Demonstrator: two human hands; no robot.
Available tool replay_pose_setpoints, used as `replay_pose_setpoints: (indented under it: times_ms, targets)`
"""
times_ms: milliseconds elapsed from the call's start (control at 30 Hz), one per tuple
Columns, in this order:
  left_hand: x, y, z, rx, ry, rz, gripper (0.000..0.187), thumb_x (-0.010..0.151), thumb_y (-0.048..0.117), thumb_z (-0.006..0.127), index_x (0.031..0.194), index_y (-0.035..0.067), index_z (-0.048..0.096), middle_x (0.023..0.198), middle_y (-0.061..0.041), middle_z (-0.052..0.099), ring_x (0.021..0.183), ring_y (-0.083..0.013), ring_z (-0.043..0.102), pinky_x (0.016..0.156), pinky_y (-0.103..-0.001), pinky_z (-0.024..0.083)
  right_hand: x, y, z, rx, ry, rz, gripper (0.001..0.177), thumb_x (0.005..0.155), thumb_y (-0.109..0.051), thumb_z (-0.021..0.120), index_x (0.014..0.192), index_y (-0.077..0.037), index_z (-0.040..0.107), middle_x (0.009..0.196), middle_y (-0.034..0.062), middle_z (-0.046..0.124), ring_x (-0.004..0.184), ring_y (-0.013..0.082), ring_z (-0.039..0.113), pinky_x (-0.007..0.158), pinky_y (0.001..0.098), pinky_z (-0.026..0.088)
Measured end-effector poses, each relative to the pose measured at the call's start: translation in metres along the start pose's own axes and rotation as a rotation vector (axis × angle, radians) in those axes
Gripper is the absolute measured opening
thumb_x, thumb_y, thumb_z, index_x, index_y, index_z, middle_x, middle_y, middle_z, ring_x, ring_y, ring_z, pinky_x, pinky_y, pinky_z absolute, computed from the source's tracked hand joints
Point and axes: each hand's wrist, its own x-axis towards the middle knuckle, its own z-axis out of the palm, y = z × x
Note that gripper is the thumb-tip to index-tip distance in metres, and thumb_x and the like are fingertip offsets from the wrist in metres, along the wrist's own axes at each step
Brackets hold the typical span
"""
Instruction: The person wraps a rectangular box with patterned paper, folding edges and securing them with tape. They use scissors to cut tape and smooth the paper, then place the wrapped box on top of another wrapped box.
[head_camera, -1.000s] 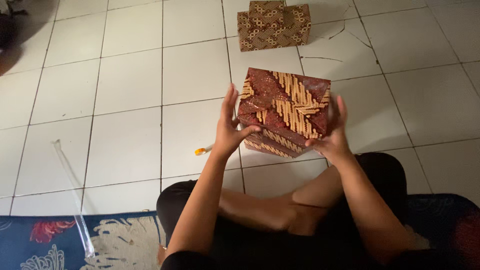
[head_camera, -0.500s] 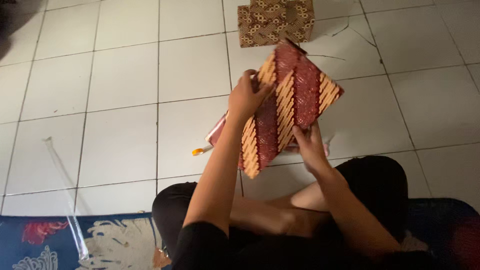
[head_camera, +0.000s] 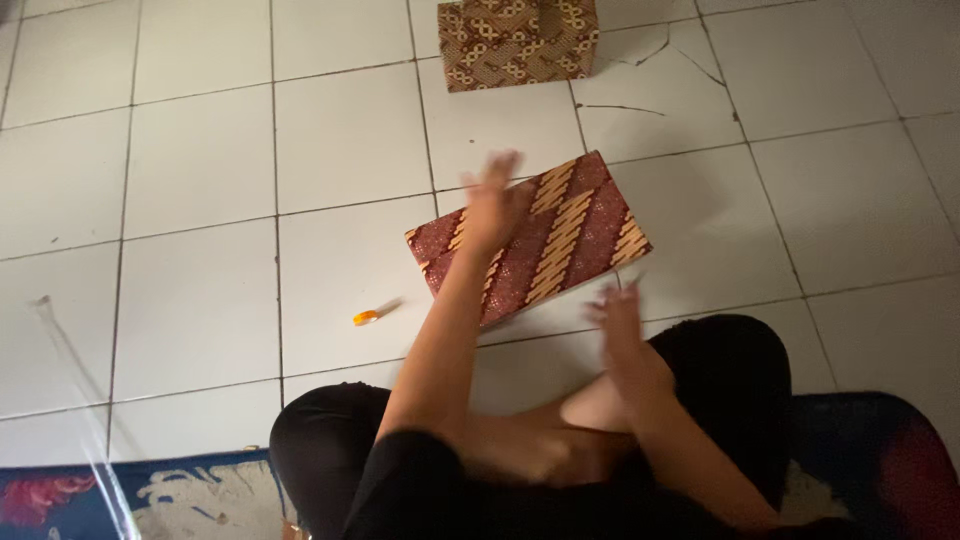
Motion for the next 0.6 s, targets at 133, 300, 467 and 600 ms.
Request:
replay_pose_setpoints:
  times_ms: [133,300,467,600]
  targets:
    - [-0.078,-0.023,-0.078,0.006,0.464,-0.166,0.080,0.099,0.047,0.046,0.165,0.010,0.019,0.170,-0.017,0.027,0.155,-0.0326,0.028,0.128,-0.049,0.014,0.038,-0.055,-0.028,-0.413,0.241,-0.406,0.058,0.107,-0.041,0.045,0.155,-0.011,0.037,0.155,0.0156,0.042,0.138,0.0326,0.047,0.108,0.0523,0.042]
    - [-0.183,-0.044,-0.088,-0.553,0.206,-0.650,0.093,0.098,0.067,0.024,0.162,0.019,-0.024,0.172,-0.013,-0.003,0.156,-0.0303,0.005,0.120,-0.053,0.010,0.074,-0.123,-0.007,-0.630,-0.188,-0.265,0.075,0.096,-0.065,0.044,0.159,-0.026,0.038,0.170,0.0064,0.032,0.155,0.0301,0.031,0.120,0.0562,0.029]
    - [-0.178,-0.038,-0.064,-0.601,0.111,-0.621,0.101,0.100,0.047,0.060,0.161,0.013,-0.014,0.165,-0.022,0.026,0.149,-0.0312,0.040,0.121,-0.044,0.034,0.062,-0.144,0.023,-0.404,-0.485,-0.016,0.088,0.088,-0.075,0.046,0.163,-0.039,0.020,0.173,0.0058,0.014,0.157,0.0309,0.019,0.122,0.0576,0.022]
    - [-0.160,-0.033,-0.079,-0.692,0.082,-0.522,0.084,0.093,0.027,0.057,0.162,0.021,0.010,0.146,-0.018,0.052,0.122,-0.0308,0.061,0.094,-0.043,0.056,0.051,-0.145,0.036,-0.635,-0.467,0.023,0.087,0.087,-0.060,0.052,0.163,-0.046,0.012,0.174,0.0021,0.012,0.157,0.0303,0.014,0.118,0.0682,0.015]
